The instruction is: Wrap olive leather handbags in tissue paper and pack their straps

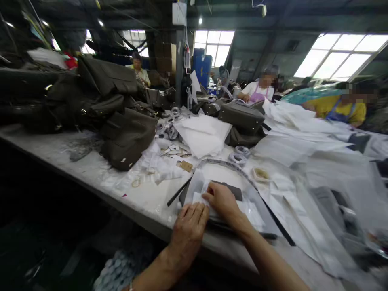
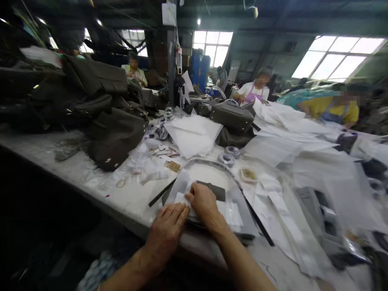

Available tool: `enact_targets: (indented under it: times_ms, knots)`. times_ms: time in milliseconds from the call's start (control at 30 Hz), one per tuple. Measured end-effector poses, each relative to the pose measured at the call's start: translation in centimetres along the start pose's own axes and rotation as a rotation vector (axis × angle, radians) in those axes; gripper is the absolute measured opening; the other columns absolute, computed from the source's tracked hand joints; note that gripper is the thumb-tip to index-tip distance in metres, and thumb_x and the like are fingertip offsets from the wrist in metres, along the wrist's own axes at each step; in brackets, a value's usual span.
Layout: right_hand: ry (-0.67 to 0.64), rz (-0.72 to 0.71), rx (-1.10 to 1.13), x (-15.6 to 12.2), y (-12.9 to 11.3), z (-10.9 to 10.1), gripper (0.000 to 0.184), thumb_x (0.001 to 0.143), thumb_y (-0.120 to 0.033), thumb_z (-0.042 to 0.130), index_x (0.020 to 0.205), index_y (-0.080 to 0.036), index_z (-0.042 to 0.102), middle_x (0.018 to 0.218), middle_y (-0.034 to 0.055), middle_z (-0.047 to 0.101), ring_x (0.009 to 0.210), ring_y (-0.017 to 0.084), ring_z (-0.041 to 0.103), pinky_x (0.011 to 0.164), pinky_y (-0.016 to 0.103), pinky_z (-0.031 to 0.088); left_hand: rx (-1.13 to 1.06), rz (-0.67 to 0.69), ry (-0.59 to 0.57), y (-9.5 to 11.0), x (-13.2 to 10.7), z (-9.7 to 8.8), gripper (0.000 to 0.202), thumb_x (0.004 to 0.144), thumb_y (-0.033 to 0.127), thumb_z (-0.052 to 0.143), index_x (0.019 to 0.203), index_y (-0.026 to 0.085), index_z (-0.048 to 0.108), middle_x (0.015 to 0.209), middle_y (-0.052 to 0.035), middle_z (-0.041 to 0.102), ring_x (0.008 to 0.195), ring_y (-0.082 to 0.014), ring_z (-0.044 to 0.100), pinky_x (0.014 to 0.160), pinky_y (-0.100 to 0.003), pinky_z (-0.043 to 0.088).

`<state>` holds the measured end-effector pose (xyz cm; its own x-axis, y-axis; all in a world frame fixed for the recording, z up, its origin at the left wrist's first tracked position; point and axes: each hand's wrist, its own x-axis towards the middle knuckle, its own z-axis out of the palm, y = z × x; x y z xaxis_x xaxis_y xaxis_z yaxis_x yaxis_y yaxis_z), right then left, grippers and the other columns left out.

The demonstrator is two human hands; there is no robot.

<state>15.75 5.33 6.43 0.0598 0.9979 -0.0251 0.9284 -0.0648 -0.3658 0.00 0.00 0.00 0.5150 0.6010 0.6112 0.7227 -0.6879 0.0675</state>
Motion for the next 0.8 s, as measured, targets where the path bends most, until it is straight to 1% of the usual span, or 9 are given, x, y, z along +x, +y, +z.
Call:
enact_targets:
  times_ms: [100, 200, 300, 400, 433, 500, 600, 667, 800]
  knots:
    - [0.203, -0.07, 0.193, -0.9, 1.4, -0.9, 0.01, 0.082, -0.028, 0.067, 0.088, -0.021, 0.066, 0.08, 0.0016, 0.069, 0.072, 0.018, 0.062, 0.067, 0.028, 0.043, 0.023, 0.01, 0.008, 0.2, 0.0, -0.2, 0.032, 0.1, 0.015, 0.038, 0.124, 0.014, 0.059, 0.121, -0.0066, 0.065, 0.113, -0.022, 0.056, 0.104, -0.039, 0.035]
    - [0.474, -0.003, 0.4, -3.7, 4.9, -3.6, 0.023, 0.084, -0.04, 0.064, 0.097, -0.021, 0.067, 0.081, 0.0015, 0.069, 0.067, 0.017, 0.061, 0.067, 0.028, 0.047, 0.047, 0.029, 0.006, 0.4, 0.1, -0.8, 0.034, 0.098, 0.01, 0.037, 0.123, 0.013, 0.061, 0.119, -0.0077, 0.066, 0.112, -0.0228, 0.056, 0.104, -0.04, 0.035]
    - [0.755, 0.205, 0.42, -8.4, 10.6, -8.1, 0.035, 0.083, -0.051, 0.061, 0.1, -0.021, 0.068, 0.082, 0.0034, 0.07, 0.068, 0.019, 0.063, 0.068, 0.032, 0.05, 0.065, 0.049, -0.012, 0.1, 0.3, -1.2, 0.037, 0.096, 0.007, 0.037, 0.123, 0.011, 0.062, 0.119, -0.0095, 0.066, 0.111, -0.0248, 0.056, 0.102, -0.041, 0.036]
    - [0.908, 0.441, 0.267, -13.6, 17.7, -13.0, 0.041, 0.079, -0.054, 0.061, 0.1, -0.021, 0.069, 0.089, 0.0066, 0.072, 0.08, 0.025, 0.067, 0.078, 0.038, 0.05, 0.081, 0.089, -0.009, -0.5, 0.4, -1.0, 0.036, 0.096, 0.009, 0.039, 0.124, 0.012, 0.062, 0.121, -0.0103, 0.065, 0.11, -0.0255, 0.057, 0.102, -0.042, 0.037]
    - [0.917, 0.522, 0.217, -15.1, 20.1, -14.3, 0.041, 0.076, -0.054, 0.061, 0.099, -0.021, 0.07, 0.092, 0.0078, 0.073, 0.084, 0.027, 0.067, 0.081, 0.039, 0.049, 0.087, 0.108, -0.004, -0.6, 0.5, -0.9, 0.036, 0.096, 0.009, 0.04, 0.125, 0.012, 0.062, 0.122, -0.0103, 0.065, 0.11, -0.0256, 0.057, 0.101, -0.042, 0.037]
    - [0.833, 0.687, 0.199, -17.3, 24.5, -16.0, 0.04, 0.072, -0.051, 0.062, 0.097, -0.02, 0.07, 0.096, 0.0098, 0.073, 0.093, 0.03, 0.066, 0.087, 0.042, 0.048, 0.095, 0.113, 0.002, -0.6, 0.6, -0.8, 0.037, 0.096, 0.01, 0.04, 0.125, 0.012, 0.062, 0.123, -0.0106, 0.065, 0.11, -0.0258, 0.057, 0.1, -0.042, 0.038]
    - [0.59, 0.822, 0.406, -18.0, 29.3, -16.2, 0.035, 0.069, -0.049, 0.061, 0.085, -0.019, 0.07, 0.091, 0.0109, 0.073, 0.092, 0.029, 0.066, 0.084, 0.04, 0.05, 0.1, 0.083, 0.015, -0.5, 0.8, -0.9, 0.037, 0.096, 0.009, 0.037, 0.12, 0.011, 0.066, 0.119, -0.0122, 0.066, 0.107, -0.0272, 0.058, 0.098, -0.044, 0.04]
    - [0.497, 0.834, 0.512, -17.2, 31.0, -15.4, 0.032, 0.07, -0.05, 0.058, 0.075, -0.02, 0.069, 0.085, 0.0106, 0.074, 0.086, 0.026, 0.067, 0.077, 0.035, 0.053, 0.112, 0.109, 0.021, -0.6, 0.8, -1.0, 0.037, 0.096, 0.009, 0.037, 0.118, 0.01, 0.067, 0.117, -0.0127, 0.067, 0.105, -0.0278, 0.059, 0.096, -0.045, 0.041]
    - [0.461, 0.843, 0.562, -15.4, 32.1, -14.1, 0.029, 0.067, -0.048, 0.06, 0.063, -0.02, 0.065, 0.076, 0.0101, 0.073, 0.074, 0.023, 0.068, 0.065, 0.031, 0.052, 0.146, 0.162, -0.011, -1.1, 0.6, -0.9, 0.037, 0.094, 0.009, 0.041, 0.122, 0.013, 0.065, 0.12, -0.0111, 0.066, 0.106, -0.0265, 0.059, 0.096, -0.043, 0.041]
